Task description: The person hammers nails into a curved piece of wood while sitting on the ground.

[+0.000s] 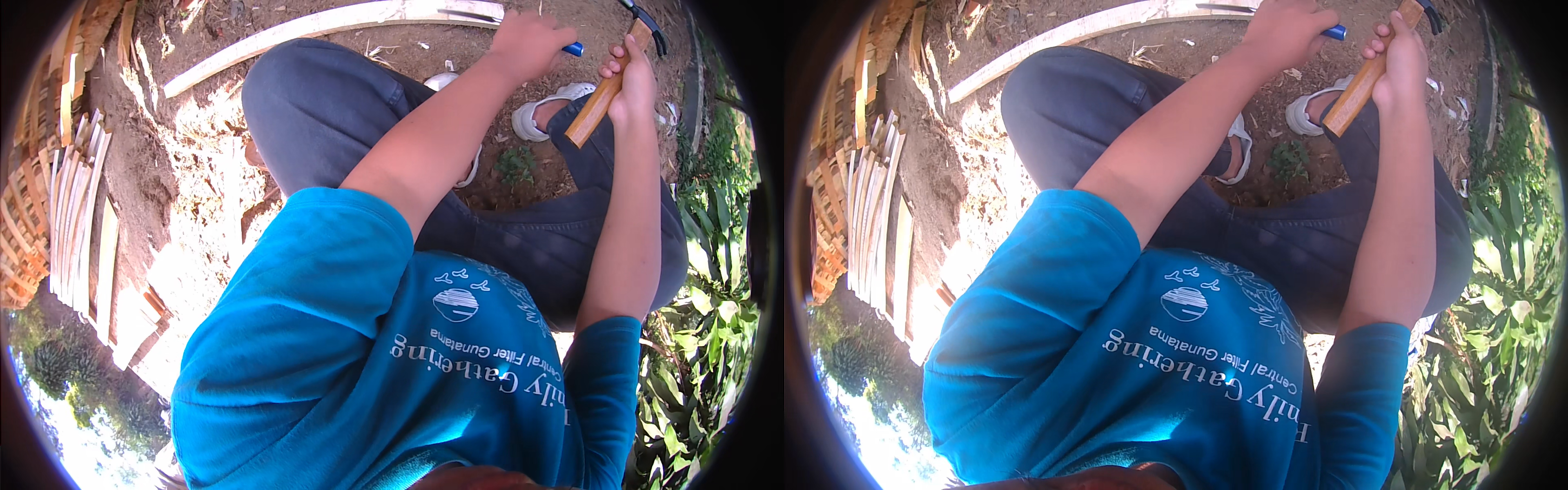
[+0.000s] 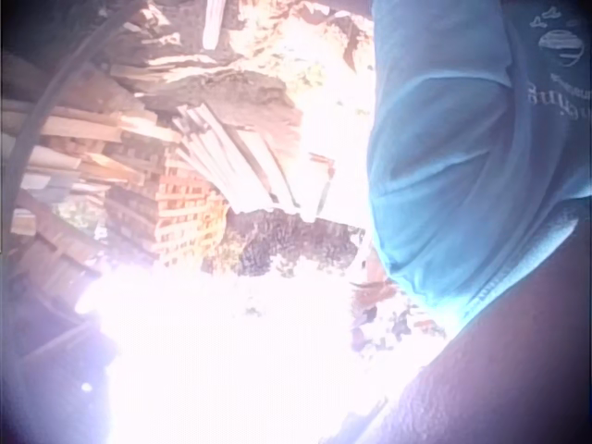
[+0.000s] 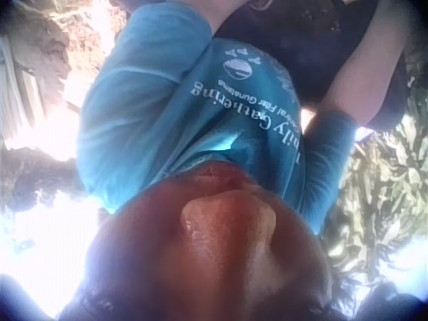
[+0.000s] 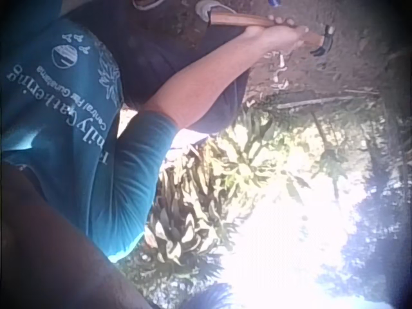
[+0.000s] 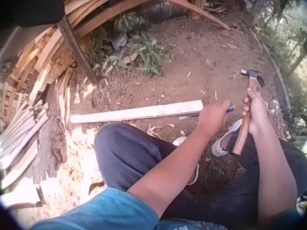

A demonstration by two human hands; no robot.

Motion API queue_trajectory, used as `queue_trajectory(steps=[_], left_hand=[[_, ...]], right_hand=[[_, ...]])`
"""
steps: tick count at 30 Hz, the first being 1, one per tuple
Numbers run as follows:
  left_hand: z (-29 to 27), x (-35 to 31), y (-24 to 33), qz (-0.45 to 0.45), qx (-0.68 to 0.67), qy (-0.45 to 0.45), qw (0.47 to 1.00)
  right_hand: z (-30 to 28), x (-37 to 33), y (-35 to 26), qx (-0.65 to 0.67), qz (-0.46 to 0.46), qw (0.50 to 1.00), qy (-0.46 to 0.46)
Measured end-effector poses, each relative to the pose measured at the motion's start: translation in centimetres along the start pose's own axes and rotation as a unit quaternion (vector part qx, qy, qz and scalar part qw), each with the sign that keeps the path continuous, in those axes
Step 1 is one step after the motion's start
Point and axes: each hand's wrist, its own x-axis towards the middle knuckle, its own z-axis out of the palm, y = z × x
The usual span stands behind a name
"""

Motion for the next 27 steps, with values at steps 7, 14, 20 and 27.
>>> queue_trajectory(steps=[7, 14, 20, 27], left_hand=[[-1.2, 0.7, -3.1, -0.076, -0.058, -0.008, 0.995], [-1.2, 2.2, -1.9, -0.109, 0.003, -0.230, 0.967], [-1.2, 4.0, -3.2, -0.134, -0.054, -0.130, 0.981], [0.9, 5.4, -4.0, -0.091, -0.083, -0.106, 0.987]], right_hand=[[0.9, -0.6, -0.3, 0.003, 0.008, 1.000, 0.013], [0.1, -0.3, 0.2, -0.013, 0.012, 1.000, 0.005], [-0.4, -0.4, 1.1, -0.034, 0.030, 0.999, 0.006], [0.3, -0.8, 0.9, -0.057, 0.037, 0.998, 0.017]])
